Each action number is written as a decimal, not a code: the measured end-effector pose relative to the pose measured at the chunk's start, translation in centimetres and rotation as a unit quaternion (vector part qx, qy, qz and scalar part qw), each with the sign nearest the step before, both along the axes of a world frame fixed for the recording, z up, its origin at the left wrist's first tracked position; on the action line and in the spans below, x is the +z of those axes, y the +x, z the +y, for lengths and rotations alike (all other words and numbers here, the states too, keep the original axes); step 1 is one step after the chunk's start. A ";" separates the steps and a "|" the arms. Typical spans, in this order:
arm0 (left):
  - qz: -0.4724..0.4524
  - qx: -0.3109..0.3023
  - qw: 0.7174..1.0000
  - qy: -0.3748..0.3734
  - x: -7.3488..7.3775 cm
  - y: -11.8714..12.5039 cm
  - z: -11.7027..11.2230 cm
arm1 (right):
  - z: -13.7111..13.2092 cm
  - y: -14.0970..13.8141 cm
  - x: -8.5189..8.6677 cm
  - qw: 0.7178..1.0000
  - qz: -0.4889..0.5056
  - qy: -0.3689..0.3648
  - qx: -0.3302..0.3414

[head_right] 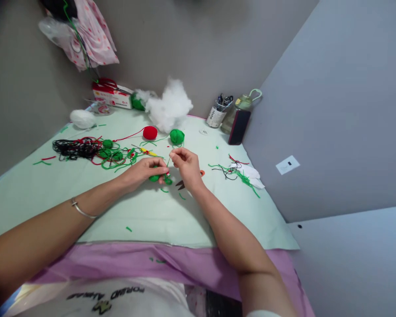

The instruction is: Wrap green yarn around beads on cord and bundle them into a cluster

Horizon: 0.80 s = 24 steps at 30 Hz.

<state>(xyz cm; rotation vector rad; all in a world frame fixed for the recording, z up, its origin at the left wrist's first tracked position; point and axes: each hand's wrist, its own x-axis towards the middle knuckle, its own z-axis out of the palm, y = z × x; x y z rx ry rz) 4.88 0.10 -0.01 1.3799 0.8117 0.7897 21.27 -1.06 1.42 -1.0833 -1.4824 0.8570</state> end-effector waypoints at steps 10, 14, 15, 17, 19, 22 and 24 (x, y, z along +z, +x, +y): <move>-0.022 -0.035 0.999 0.002 -0.7 0.2 0.2 | 0.1 1.4 1.4 0.976 0.142 -0.140 0.088; -0.015 -0.014 1.000 0.019 -0.4 0.2 0.3 | 0.2 1.8 2.2 0.972 0.191 -0.118 0.077; -0.024 -0.013 1.000 0.008 -0.4 0.1 0.3 | 0.2 1.9 2.3 0.971 0.190 -0.120 0.076; -0.050 -0.009 0.998 -0.024 -0.4 0.0 0.3 | 0.2 2.0 2.3 0.972 0.187 -0.124 0.069; -0.076 0.005 0.996 -0.050 -0.3 0.0 0.3 | 0.1 2.1 2.3 0.973 0.188 -0.120 0.065; -0.093 0.042 0.993 -0.056 0.0 -0.1 0.2 | 0.0 2.2 2.3 0.977 0.175 -0.107 0.065; -0.102 0.070 0.991 -0.055 0.1 -0.2 0.3 | -0.3 2.0 2.3 0.982 0.154 -0.092 0.061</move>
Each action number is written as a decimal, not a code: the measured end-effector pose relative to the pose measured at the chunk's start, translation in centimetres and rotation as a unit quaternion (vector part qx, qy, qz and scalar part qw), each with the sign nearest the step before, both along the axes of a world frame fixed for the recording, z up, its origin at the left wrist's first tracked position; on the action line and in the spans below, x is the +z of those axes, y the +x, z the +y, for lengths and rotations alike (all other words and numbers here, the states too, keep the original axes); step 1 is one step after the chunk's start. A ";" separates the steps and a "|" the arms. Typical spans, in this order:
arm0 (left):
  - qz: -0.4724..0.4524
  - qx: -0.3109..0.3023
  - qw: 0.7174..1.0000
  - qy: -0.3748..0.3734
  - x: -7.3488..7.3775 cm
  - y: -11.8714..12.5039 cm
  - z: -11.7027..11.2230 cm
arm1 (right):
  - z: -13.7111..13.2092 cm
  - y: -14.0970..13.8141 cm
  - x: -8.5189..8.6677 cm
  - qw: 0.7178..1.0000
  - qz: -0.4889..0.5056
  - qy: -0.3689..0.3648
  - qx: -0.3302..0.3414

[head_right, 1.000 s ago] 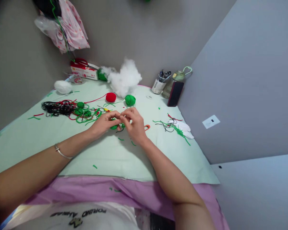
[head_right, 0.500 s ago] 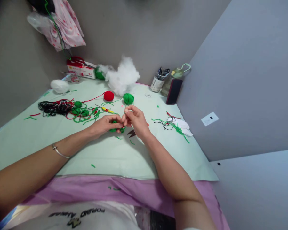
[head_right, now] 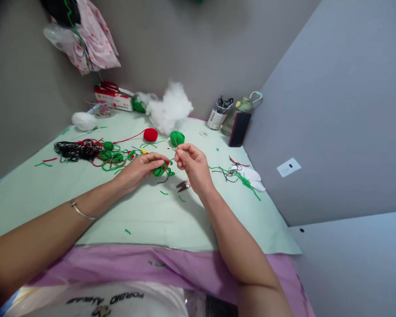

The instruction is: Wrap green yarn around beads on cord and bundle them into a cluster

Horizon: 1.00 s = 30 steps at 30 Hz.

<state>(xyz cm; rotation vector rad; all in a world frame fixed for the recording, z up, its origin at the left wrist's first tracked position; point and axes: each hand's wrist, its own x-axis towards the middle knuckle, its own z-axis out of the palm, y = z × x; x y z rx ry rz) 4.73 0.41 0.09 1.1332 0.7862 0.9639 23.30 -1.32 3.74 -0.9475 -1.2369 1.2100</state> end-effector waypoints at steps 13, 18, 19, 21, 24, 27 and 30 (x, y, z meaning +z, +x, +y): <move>-0.124 0.015 0.989 -0.073 0.2 -0.4 0.7 | -0.8 -1.1 -0.5 0.983 -0.159 0.072 -0.062; -0.149 0.016 0.985 -0.087 0.5 -0.4 0.6 | -0.9 -1.2 -0.8 0.978 -0.200 0.038 -0.048; -0.150 0.016 0.985 -0.089 0.6 -0.4 0.5 | -0.9 -1.2 -0.9 0.977 -0.207 0.035 -0.047; -0.153 0.018 0.984 -0.092 0.6 -0.4 0.5 | -0.9 -1.2 -0.9 0.974 -0.219 0.031 -0.043; -0.163 0.021 0.982 -0.094 0.4 -0.4 0.6 | -1.0 -1.3 -0.8 0.972 -0.228 0.026 -0.040; -0.165 0.020 0.982 -0.089 0.2 -0.4 0.7 | -1.1 -1.4 -0.6 0.972 -0.231 0.026 -0.040; -0.161 0.013 0.983 -0.083 0.2 -0.4 0.6 | -1.2 -1.4 -0.6 0.971 -0.232 0.026 -0.043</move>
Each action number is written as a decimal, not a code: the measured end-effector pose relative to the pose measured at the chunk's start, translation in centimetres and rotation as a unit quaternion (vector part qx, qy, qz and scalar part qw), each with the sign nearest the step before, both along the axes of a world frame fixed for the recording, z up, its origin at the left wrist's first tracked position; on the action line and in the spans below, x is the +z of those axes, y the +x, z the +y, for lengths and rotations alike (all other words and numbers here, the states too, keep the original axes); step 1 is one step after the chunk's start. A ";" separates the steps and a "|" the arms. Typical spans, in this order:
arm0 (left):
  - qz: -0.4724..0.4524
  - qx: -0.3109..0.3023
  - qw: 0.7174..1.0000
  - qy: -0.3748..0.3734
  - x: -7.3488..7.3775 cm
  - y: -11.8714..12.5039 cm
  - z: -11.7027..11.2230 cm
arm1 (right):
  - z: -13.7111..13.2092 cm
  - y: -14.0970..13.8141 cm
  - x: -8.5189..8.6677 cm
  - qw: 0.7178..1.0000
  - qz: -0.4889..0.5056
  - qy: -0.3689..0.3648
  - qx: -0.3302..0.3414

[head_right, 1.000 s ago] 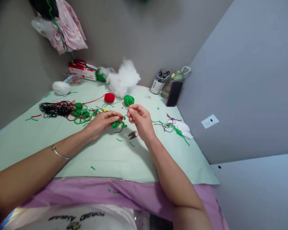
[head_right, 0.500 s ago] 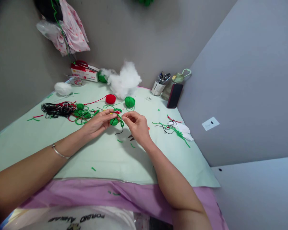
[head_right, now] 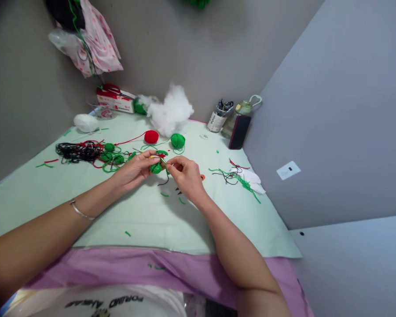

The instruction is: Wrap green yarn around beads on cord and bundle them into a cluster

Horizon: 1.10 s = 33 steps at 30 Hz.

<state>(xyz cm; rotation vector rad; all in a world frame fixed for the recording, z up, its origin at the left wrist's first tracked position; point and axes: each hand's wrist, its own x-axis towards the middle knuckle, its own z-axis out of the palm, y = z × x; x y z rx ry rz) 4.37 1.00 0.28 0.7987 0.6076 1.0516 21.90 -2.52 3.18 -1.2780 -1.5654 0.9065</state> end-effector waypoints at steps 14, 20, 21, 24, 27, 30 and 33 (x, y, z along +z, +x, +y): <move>0.001 0.006 1.000 0.004 -0.2 0.1 0.1 | -0.1 -0.1 0.0 1.000 -0.018 0.008 0.002; 0.002 0.001 1.000 0.007 -0.3 0.0 0.1 | -0.2 -0.1 0.0 1.000 -0.027 0.005 -0.004; 0.003 0.001 1.000 0.007 -0.3 0.0 0.1 | -0.2 -0.1 0.0 1.000 -0.028 0.005 -0.005; 0.003 -0.001 1.000 0.001 -0.4 0.0 0.2 | -0.1 -0.1 0.1 1.000 -0.021 0.001 0.000; -0.007 -0.004 1.000 -0.006 -0.5 0.0 0.4 | 0.0 0.0 0.0 1.000 -0.006 -0.006 0.011; -0.024 -0.001 1.000 -0.016 -0.6 0.0 0.5 | 0.1 0.1 0.0 1.000 0.002 -0.010 0.013; -0.029 0.007 0.999 -0.022 -0.5 0.1 0.4 | 0.0 0.0 0.1 1.000 0.007 -0.012 0.009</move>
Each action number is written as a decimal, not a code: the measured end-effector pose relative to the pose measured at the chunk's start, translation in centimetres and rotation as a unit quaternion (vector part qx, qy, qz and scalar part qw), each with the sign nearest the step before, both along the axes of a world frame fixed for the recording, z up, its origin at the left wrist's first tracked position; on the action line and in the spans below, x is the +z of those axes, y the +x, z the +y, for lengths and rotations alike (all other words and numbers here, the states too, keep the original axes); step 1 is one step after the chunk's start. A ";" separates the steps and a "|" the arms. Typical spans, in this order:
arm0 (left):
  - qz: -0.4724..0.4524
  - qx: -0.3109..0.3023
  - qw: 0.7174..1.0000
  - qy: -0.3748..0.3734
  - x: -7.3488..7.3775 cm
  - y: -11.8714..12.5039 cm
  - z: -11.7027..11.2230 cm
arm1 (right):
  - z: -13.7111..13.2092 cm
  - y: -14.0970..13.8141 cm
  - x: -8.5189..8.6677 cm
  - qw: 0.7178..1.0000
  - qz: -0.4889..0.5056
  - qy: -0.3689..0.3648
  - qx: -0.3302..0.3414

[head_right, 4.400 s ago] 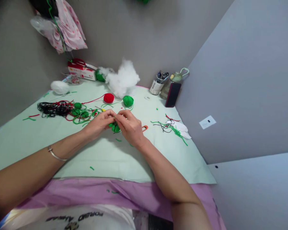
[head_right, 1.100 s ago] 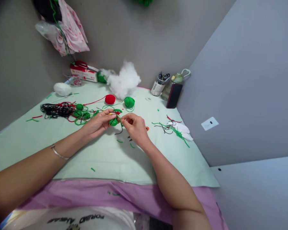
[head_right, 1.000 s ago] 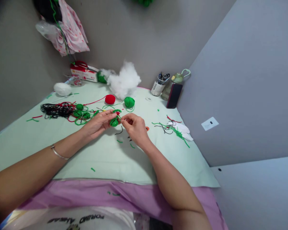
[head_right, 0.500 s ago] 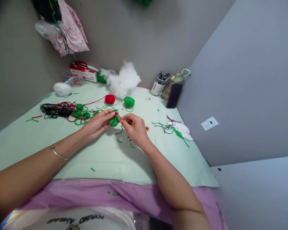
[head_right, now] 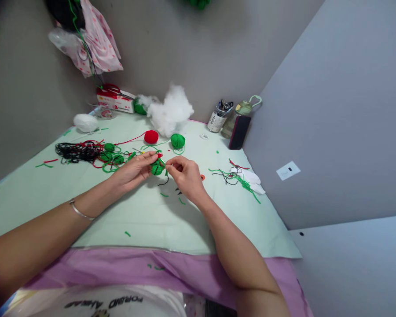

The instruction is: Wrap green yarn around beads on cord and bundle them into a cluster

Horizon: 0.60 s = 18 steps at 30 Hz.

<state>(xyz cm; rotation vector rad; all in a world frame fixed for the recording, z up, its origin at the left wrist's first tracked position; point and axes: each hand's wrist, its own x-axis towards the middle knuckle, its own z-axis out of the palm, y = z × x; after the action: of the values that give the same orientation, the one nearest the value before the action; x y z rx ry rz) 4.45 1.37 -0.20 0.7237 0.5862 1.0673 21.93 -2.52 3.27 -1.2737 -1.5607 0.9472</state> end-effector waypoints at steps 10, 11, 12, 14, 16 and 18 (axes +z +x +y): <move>0.034 -0.002 0.999 0.016 0.3 -0.1 -0.4 | -0.1 0.1 0.3 1.000 -0.017 -0.004 0.003; 0.039 -0.006 0.999 0.019 0.3 -0.1 -0.4 | 0.0 0.1 0.3 1.000 -0.016 -0.005 0.004; 0.041 -0.011 0.999 0.020 0.2 0.0 -0.5 | 0.0 0.0 0.2 1.000 -0.014 -0.004 0.003; 0.033 -0.019 0.999 0.014 0.1 0.0 -0.5 | 0.0 0.0 0.1 1.000 -0.004 -0.003 0.001; 0.013 -0.022 1.000 0.002 -0.1 0.1 -0.4 | 0.0 -0.1 0.0 1.000 0.013 -0.004 0.004; -0.006 -0.019 1.000 -0.006 -0.1 0.1 -0.4 | 0.0 -0.3 -0.1 0.999 0.034 -0.006 0.010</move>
<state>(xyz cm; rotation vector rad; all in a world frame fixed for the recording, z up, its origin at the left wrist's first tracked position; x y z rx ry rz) 4.57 1.00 -0.32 0.7154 0.5661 1.0305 21.62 -2.48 3.13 -1.2244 -1.5201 1.0040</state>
